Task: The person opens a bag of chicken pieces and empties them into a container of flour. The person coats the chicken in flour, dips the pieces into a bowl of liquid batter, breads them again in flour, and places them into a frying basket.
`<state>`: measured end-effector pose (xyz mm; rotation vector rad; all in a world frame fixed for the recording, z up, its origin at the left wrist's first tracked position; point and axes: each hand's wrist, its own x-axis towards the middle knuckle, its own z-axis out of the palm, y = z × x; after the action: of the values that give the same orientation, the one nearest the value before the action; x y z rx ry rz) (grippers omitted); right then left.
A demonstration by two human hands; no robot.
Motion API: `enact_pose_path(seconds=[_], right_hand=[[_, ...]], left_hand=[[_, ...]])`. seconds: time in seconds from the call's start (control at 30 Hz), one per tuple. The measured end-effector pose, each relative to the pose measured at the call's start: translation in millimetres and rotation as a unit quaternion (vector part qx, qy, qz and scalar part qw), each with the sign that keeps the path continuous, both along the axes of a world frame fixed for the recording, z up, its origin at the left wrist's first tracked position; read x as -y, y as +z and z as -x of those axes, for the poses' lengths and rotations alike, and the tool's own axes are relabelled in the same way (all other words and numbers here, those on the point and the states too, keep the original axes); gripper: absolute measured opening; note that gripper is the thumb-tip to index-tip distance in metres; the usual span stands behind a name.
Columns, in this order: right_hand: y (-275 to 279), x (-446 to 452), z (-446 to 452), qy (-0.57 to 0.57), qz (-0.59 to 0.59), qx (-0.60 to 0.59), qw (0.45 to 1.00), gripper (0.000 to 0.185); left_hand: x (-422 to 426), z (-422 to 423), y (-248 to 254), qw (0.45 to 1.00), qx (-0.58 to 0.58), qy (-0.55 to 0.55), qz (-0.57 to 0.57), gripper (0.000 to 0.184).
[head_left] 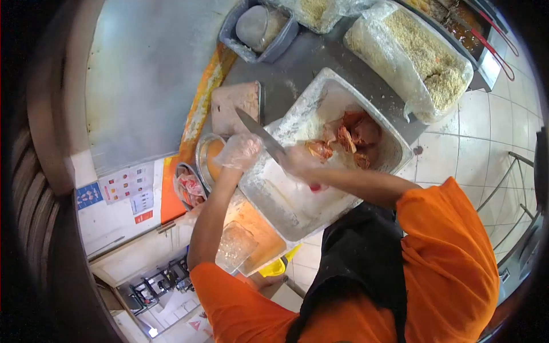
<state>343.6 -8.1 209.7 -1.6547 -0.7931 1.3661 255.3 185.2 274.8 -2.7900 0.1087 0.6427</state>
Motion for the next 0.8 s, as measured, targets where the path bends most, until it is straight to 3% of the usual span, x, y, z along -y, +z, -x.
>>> enact_pose_path(seconds=[0.07, 0.1, 0.17, 0.23, 0.3, 0.37, 0.43, 0.5, 0.57, 0.6, 0.63, 0.67, 0.7, 0.73, 0.77, 0.8], right_hand=[[41, -15, -30, -0.022, 0.009, -0.044, 0.999, 0.045], [48, -20, -36, -0.029, 0.01, -0.054, 0.998, 0.045], [22, -20, -11, -0.019, 0.005, -0.046, 0.999, 0.047], [-7, 6, 13, 0.041, 0.034, -0.057, 0.997, 0.048], [-26, 7, 28, 0.018, 0.023, -0.016, 0.999, 0.05], [-12, -10, 20, 0.04, 0.059, -0.016, 0.997, 0.044], [19, -42, 6, -0.023, 0.064, -0.056, 0.996, 0.044], [16, -49, 5, -0.023, 0.037, -0.021, 0.999, 0.044], [-15, -28, 24, 0.048, -0.014, 0.077, 0.996, 0.043], [-19, -9, 23, 0.089, 0.027, 0.063, 0.994, 0.042], [-23, 12, 22, 0.131, 0.071, 0.046, 0.988, 0.04], [-14, 32, 9, 0.125, 0.051, 0.059, 0.989, 0.037], [2, 47, -8, 0.118, 0.031, 0.072, 0.99, 0.033], [10, 51, -24, 0.089, -0.026, 0.012, 0.996, 0.029], [20, 39, -49, 0.095, -0.041, 0.066, 0.992, 0.025], [31, 28, -73, 0.099, -0.054, 0.121, 0.986, 0.022]], left_hand=[[-5, 5, -1, 0.999, 0.007, -0.035, -0.021, 0.01], [-5, 2, 2, 0.998, -0.053, -0.018, -0.039, 0.01], [-12, 16, -3, 0.99, -0.02, 0.075, 0.116, 0.008], [-14, 22, -1, 0.983, 0.041, 0.081, 0.159, 0.006], [-2, 30, 6, 0.99, 0.098, 0.001, 0.097, 0.006], [-19, 57, -15, 0.954, 0.105, 0.151, 0.237, 0.003], [-17, 59, -13, 0.961, 0.092, 0.155, 0.208, 0.003], [5, 42, 21, 0.998, 0.057, 0.019, 0.005, 0.004], [8, 63, 17, 0.993, 0.096, 0.053, 0.044, 0.006], [6, 73, 9, 0.988, 0.121, 0.071, 0.061, 0.007], [4, 89, -6, 0.946, 0.159, 0.173, 0.223, 0.008], [0, 109, -24, 0.867, 0.189, 0.266, 0.377, 0.008], [4, 112, -21, 0.878, 0.179, 0.273, 0.348, 0.009], [8, 114, -17, 0.89, 0.168, 0.28, 0.32, 0.01], [28, 94, 18, 0.969, 0.111, 0.195, 0.103, 0.011], [33, 93, 25, 0.984, 0.097, 0.15, 0.001, 0.01]])
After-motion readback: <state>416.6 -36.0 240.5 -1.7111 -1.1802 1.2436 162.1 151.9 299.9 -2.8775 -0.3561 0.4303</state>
